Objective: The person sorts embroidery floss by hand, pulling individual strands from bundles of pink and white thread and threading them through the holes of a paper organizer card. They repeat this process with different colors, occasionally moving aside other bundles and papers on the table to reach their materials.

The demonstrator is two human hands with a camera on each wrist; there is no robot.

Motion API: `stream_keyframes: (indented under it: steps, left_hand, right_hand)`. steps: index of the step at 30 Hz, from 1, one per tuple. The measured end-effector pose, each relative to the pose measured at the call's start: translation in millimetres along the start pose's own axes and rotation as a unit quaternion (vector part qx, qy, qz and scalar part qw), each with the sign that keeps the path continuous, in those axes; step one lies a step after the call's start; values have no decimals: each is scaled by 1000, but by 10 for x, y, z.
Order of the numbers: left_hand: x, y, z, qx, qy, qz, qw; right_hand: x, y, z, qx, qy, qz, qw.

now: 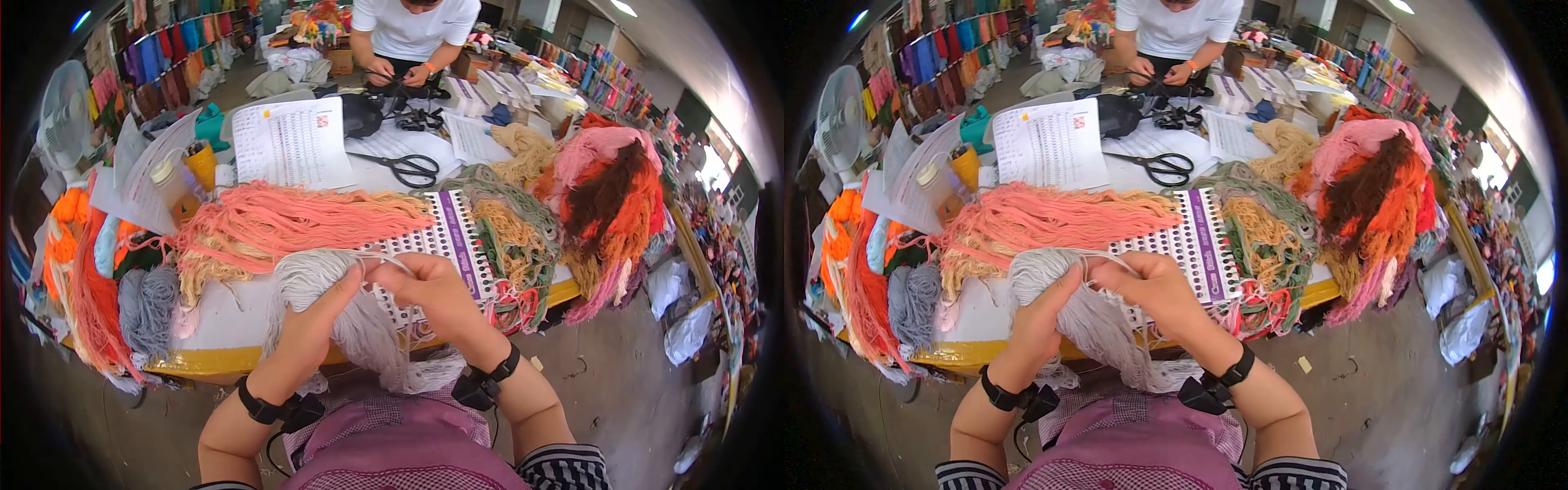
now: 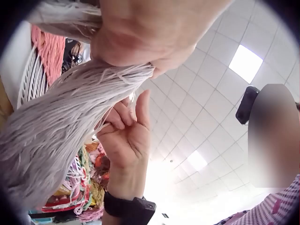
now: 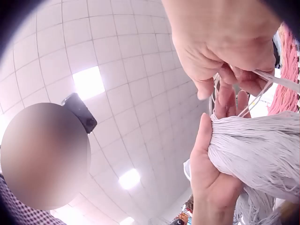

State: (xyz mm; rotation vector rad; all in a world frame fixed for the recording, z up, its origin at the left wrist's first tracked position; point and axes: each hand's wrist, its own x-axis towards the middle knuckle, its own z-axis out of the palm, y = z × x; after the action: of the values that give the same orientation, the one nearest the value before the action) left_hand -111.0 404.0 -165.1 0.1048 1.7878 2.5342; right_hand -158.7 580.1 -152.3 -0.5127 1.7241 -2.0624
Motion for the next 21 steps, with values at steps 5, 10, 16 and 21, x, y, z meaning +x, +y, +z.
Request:
stream_keyframes:
  steps: [5, 10, 16, 21]
  left_hand:
    - [-148, -33, 3, 192, -5, 74, 979]
    - [-22, -212, -198, -45, 145, -44, 987]
    - [-35, 193, -1177, -220, -125, 62, 965]
    - [-744, 747, -1931, 63, 239, 199, 948]
  right_hand:
    - [43, 148, 14, 7, 9, 24, 1000]
    - [63, 343, 30, 101, -39, -61, 992]
    - [-231, -97, -462, 227, -112, 34, 967]
    - [-677, -413, -1464, -253, 54, 42, 965]
